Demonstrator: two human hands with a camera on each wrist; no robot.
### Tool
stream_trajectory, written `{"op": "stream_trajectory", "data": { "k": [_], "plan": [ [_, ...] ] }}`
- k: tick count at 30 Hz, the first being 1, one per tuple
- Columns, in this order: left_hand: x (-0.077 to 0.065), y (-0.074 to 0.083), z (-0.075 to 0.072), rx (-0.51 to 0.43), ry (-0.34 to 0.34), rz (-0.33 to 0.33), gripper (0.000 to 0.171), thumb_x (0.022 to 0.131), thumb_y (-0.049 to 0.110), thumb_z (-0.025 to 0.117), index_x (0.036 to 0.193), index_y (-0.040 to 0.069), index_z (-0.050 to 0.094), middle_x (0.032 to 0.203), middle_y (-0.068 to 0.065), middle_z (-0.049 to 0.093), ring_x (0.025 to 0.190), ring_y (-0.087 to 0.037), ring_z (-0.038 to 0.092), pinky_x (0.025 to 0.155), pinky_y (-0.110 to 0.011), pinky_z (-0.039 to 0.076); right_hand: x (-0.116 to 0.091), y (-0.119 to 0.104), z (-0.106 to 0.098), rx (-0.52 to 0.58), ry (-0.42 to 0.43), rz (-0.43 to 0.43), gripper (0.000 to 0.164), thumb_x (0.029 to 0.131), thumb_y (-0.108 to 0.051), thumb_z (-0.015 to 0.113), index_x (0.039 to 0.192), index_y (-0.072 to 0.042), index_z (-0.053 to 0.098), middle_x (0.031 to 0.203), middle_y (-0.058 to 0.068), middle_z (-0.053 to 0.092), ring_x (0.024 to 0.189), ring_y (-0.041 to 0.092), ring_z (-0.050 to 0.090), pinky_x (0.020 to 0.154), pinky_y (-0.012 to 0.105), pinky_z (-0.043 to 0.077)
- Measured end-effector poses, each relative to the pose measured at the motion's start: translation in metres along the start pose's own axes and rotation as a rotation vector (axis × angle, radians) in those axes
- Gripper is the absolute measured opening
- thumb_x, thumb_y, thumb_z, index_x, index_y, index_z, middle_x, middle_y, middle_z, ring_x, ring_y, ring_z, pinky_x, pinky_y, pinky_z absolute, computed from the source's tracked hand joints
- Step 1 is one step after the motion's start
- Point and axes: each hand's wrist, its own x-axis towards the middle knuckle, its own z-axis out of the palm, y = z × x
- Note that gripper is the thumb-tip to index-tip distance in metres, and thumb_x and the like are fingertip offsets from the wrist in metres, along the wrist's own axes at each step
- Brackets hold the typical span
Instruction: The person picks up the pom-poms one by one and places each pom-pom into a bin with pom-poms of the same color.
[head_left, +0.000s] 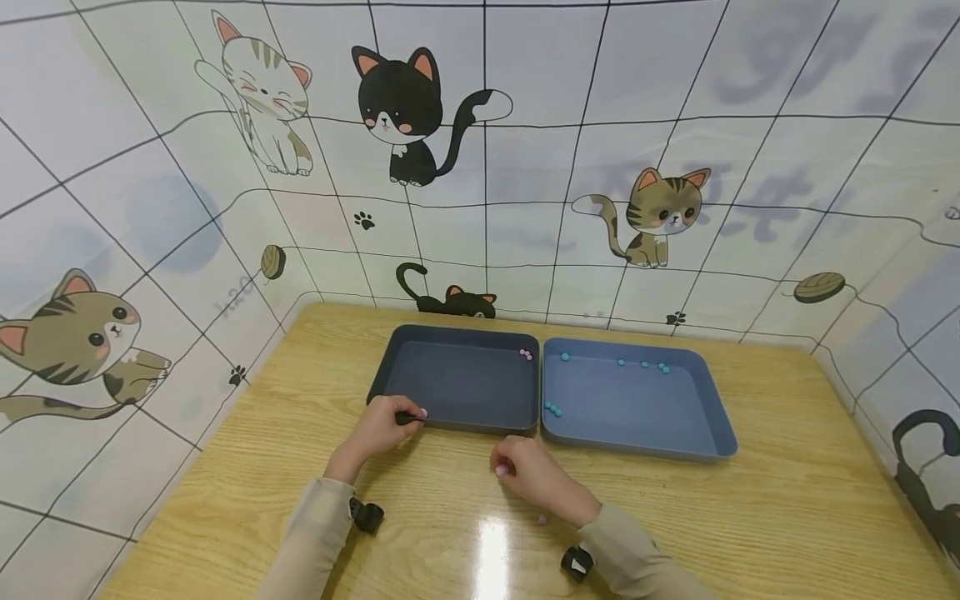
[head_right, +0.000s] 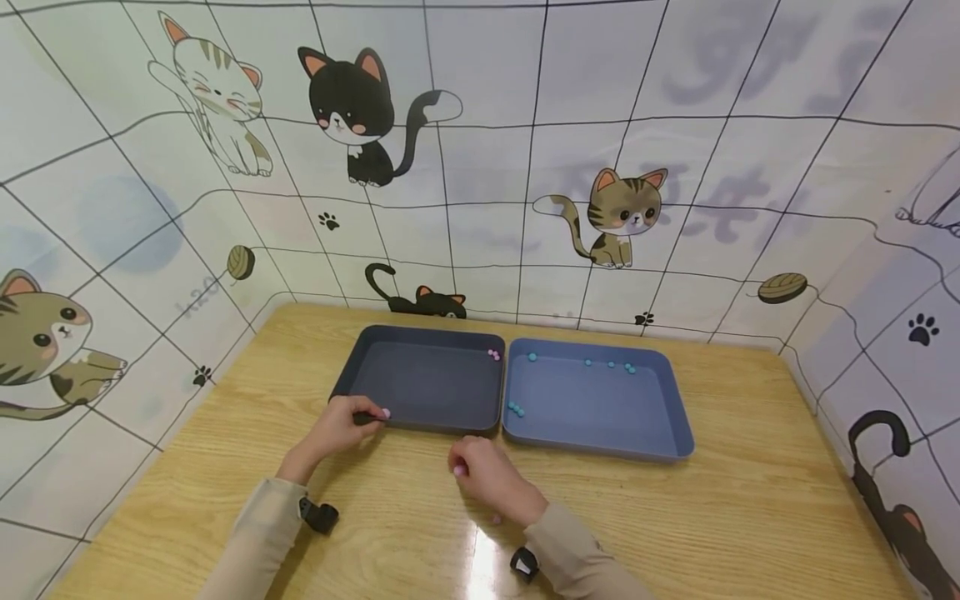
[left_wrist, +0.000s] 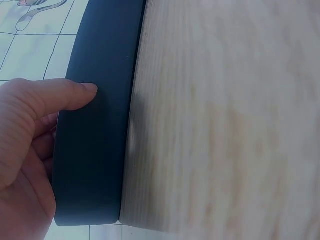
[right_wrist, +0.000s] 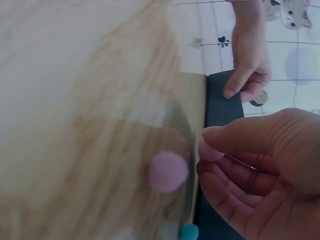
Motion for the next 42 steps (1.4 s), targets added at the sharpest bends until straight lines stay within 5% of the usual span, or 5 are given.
{"op": "stream_trajectory", "data": {
  "k": [11,22,42],
  "plan": [
    [0.000,-0.001,0.000,0.001,0.000,0.003,0.011,0.077,-0.001,0.072,0.084,0.007,0.073,0.085,-0.005,0.070,0.079,-0.020,0.065,0.070,-0.029,0.053,0.008,-0.008,-0.019,0.178,0.098,-0.061,0.005,0.083,0.002,0.067,0.088,-0.001,0.065,0.083,0.003,0.062,0.074,0.014,0.060,0.064,0.022,0.052],
    [0.000,-0.001,-0.001,0.000,-0.008,-0.016,0.011,0.078,-0.001,0.071,0.084,0.007,0.073,0.086,-0.005,0.070,0.080,-0.020,0.065,0.071,-0.029,0.053,0.023,-0.014,-0.041,0.274,0.188,-0.023,0.010,0.085,-0.003,0.067,0.096,-0.003,0.066,0.090,0.004,0.063,0.079,0.016,0.062,0.069,0.026,0.053],
    [0.000,0.000,-0.001,0.003,-0.009,-0.013,0.009,0.078,0.000,0.072,0.084,0.007,0.073,0.087,-0.006,0.069,0.080,-0.020,0.065,0.070,-0.029,0.053,0.053,-0.010,-0.047,0.298,0.263,0.058,0.012,0.085,-0.007,0.069,0.096,-0.004,0.067,0.089,0.003,0.066,0.081,0.016,0.062,0.072,0.027,0.053]
  ]
}}
